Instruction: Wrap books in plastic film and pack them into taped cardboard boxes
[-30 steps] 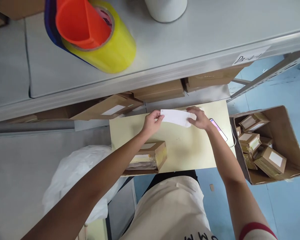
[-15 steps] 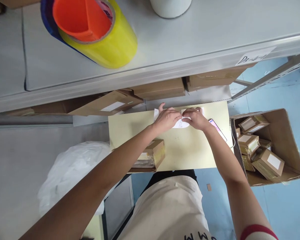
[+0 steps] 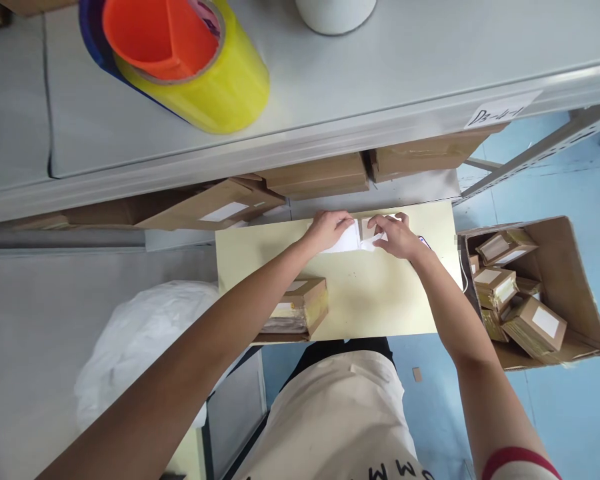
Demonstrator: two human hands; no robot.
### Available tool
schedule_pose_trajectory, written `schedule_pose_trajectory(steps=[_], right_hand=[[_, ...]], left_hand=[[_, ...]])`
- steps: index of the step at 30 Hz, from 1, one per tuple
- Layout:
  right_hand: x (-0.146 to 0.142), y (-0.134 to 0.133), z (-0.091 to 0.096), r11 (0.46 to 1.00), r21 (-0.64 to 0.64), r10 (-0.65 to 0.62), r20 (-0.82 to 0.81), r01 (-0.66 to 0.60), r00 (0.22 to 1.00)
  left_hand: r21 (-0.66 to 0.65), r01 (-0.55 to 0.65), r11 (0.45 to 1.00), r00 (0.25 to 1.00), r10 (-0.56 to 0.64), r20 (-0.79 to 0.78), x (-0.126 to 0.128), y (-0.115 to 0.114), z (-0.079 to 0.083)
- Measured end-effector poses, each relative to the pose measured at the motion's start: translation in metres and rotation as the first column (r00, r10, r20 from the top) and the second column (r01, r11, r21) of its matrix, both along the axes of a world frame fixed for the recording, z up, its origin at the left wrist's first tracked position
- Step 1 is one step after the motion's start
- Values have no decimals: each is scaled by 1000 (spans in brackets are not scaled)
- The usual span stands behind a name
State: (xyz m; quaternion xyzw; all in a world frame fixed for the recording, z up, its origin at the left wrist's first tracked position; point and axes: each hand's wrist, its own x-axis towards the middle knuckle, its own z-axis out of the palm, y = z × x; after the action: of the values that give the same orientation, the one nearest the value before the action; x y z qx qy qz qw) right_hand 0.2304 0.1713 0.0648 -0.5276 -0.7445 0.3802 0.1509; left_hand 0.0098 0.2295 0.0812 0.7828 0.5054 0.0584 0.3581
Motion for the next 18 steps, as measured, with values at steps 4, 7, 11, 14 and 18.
schedule_pose_trajectory(steps=[4, 7, 11, 14, 18], right_hand=[[14, 1, -7, 996, 63, -67, 108, 60, 992], [20, -2, -5, 976, 157, -175, 170, 149, 970], [-1, -13, 11, 965, 138, -217, -53, 222, 975], [-32, -26, 23, 961, -24, -267, -342, 275, 901], [-63, -45, 32, 892, -206, -450, -494, 402, 744]], left_hand=[[73, -253, 965, 967, 252, 26, -16, 10, -7], [15, -338, 941, 934, 334, 127, -26, 10, -8], [-77, -341, 937, 900, 349, 262, -22, -3, 5], [-168, -336, 927, 862, 375, 341, -13, -20, 26], [-316, -307, 898, 784, 426, 451, -25, -52, 56]])
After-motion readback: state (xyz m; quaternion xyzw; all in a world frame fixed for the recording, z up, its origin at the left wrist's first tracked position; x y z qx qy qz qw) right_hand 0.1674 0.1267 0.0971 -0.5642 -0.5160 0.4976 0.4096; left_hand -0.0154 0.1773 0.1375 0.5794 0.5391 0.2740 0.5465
